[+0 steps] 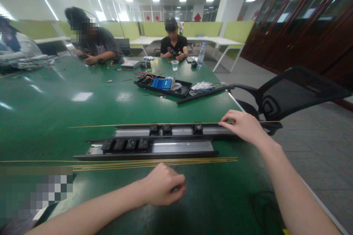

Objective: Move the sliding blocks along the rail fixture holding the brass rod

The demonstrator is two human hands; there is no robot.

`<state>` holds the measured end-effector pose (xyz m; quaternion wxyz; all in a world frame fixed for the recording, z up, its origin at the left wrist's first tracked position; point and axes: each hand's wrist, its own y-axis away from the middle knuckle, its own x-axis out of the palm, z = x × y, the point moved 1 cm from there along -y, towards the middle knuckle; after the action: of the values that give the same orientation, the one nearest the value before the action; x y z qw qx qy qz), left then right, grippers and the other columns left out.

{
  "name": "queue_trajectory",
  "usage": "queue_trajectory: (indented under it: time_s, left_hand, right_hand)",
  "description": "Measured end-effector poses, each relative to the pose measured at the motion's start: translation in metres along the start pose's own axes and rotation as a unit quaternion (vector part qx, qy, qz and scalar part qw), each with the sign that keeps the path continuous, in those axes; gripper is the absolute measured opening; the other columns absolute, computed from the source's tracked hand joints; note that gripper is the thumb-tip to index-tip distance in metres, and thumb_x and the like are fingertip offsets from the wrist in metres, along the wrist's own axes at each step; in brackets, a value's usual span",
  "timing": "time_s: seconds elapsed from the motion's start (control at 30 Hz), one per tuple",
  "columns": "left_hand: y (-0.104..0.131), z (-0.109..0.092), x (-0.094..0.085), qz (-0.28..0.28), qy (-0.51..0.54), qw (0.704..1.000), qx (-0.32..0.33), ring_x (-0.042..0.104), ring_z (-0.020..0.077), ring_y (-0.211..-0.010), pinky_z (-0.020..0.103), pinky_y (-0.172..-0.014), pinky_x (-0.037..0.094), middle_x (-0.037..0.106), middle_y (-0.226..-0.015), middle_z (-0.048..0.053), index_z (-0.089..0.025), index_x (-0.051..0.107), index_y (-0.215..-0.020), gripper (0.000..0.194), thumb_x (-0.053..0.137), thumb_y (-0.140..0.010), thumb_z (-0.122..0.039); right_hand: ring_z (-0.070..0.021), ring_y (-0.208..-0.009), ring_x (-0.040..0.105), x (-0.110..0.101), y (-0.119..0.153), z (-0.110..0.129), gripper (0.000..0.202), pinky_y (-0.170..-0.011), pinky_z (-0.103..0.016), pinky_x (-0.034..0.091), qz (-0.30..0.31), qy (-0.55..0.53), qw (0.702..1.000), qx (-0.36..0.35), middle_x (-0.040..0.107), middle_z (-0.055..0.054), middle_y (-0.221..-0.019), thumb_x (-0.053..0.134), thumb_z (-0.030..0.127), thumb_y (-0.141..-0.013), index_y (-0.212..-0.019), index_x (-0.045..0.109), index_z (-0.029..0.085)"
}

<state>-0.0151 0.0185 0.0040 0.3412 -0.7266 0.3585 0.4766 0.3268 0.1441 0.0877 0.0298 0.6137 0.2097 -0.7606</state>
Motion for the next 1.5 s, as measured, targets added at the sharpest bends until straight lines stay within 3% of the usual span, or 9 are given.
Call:
queue_trajectory:
  time_s: [0.47, 0.93, 1.33, 1.5]
  left_hand:
    - [0.001, 0.000, -0.001, -0.002, -0.005, 1.000, -0.002, 0.062, 0.0140, -0.055, 0.028, -0.047, 0.026, 0.067, -0.065, -0.002, -0.022, 0.053, -0.077, 0.020, 0.058, -0.093, -0.032]
    - [0.001, 0.001, 0.000, -0.013, 0.003, 1.000, -0.001, 0.059, 0.0135, -0.053, 0.029, -0.048, 0.020, 0.067, -0.064, -0.003, -0.021, 0.051, -0.076, 0.021, 0.057, -0.093, -0.031]
    - [0.000, 0.000, -0.003, -0.006, 0.006, 1.000, -0.004, 0.060, 0.0133, -0.053, 0.028, -0.049, 0.018, 0.068, -0.064, -0.002, -0.020, 0.051, -0.076, 0.021, 0.057, -0.093, -0.030]
    - [0.001, 0.000, -0.002, -0.008, 0.005, 1.000, -0.002, 0.062, 0.0135, -0.054, 0.028, -0.048, 0.020, 0.068, -0.065, -0.002, -0.020, 0.051, -0.076, 0.021, 0.057, -0.093, -0.030]
  right_hand:
    - [-0.0201, -0.069, 0.061, -0.005, 0.002, -0.022, 0.048, -0.060, -0.034, 0.041, 0.019, 0.017, 0.998, 0.059, 0.073, -0.007, -0.081, 0.060, 0.070, -0.085, -0.081, 0.075, 0.025]
    - [-0.0213, -0.070, 0.062, -0.010, 0.004, -0.027, 0.053, -0.062, -0.034, 0.042, 0.035, -0.001, 0.995, 0.091, 0.073, -0.007, -0.081, 0.059, 0.076, -0.081, -0.081, 0.077, 0.025]
    - [-0.0231, -0.077, 0.064, -0.011, 0.006, -0.046, 0.050, -0.068, -0.035, 0.046, 0.069, -0.009, 0.990, 0.125, 0.075, -0.005, -0.089, 0.063, 0.074, -0.077, -0.084, 0.077, 0.026]
    - [-0.0226, -0.076, 0.064, -0.006, 0.009, -0.064, 0.056, -0.066, -0.035, 0.044, 0.064, 0.007, 0.987, 0.144, 0.074, -0.005, -0.087, 0.063, 0.079, -0.074, -0.087, 0.077, 0.027]
